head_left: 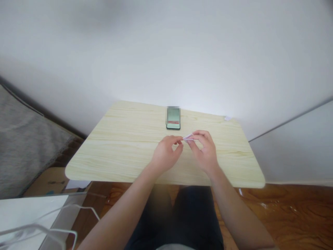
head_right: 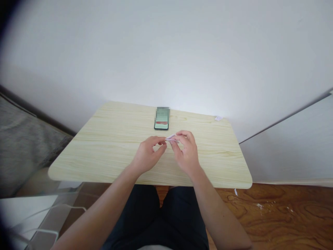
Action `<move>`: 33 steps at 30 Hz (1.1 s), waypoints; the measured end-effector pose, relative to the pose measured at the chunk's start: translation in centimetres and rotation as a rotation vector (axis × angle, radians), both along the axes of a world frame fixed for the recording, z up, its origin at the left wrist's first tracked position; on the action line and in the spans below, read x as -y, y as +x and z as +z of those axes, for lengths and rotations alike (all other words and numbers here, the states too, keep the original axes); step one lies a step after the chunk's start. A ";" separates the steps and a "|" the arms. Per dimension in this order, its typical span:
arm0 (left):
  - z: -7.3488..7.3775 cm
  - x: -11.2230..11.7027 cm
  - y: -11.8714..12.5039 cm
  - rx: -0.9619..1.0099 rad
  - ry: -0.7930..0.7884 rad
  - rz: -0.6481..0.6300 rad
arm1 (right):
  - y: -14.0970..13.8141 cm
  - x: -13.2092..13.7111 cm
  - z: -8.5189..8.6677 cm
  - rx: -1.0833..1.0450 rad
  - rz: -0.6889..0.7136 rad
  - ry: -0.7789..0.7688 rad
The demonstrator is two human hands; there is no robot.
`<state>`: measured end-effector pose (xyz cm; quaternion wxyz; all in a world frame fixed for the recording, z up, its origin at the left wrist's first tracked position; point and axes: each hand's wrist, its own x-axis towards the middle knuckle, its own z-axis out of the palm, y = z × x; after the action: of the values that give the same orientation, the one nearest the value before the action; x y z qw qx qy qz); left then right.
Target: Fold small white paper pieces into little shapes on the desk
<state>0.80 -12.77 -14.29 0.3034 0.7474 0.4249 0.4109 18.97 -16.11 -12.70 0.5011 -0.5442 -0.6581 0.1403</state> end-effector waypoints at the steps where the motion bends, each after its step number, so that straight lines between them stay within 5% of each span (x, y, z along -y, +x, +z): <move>1: -0.3 0.0 -0.4 0.022 -0.008 0.032 | 0.3 0.3 -0.2 0.117 -0.020 0.025; 8: -1.9 0.2 -2.2 -0.009 0.020 0.050 | 0.7 1.2 -3.1 0.599 0.202 -0.025; 22: -3.2 1.9 -3.8 -0.401 0.153 -0.178 | 1.3 3.1 -6.3 0.456 0.261 -0.053; 33: -3.8 3.4 -4.5 -0.469 0.220 -0.149 | 1.6 4.4 -6.2 0.403 0.151 -0.110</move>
<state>-3.74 -16.14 -18.08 0.1432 0.8799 0.3800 0.2467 20.58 -20.48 -18.94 0.3170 -0.5370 -0.7751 0.1013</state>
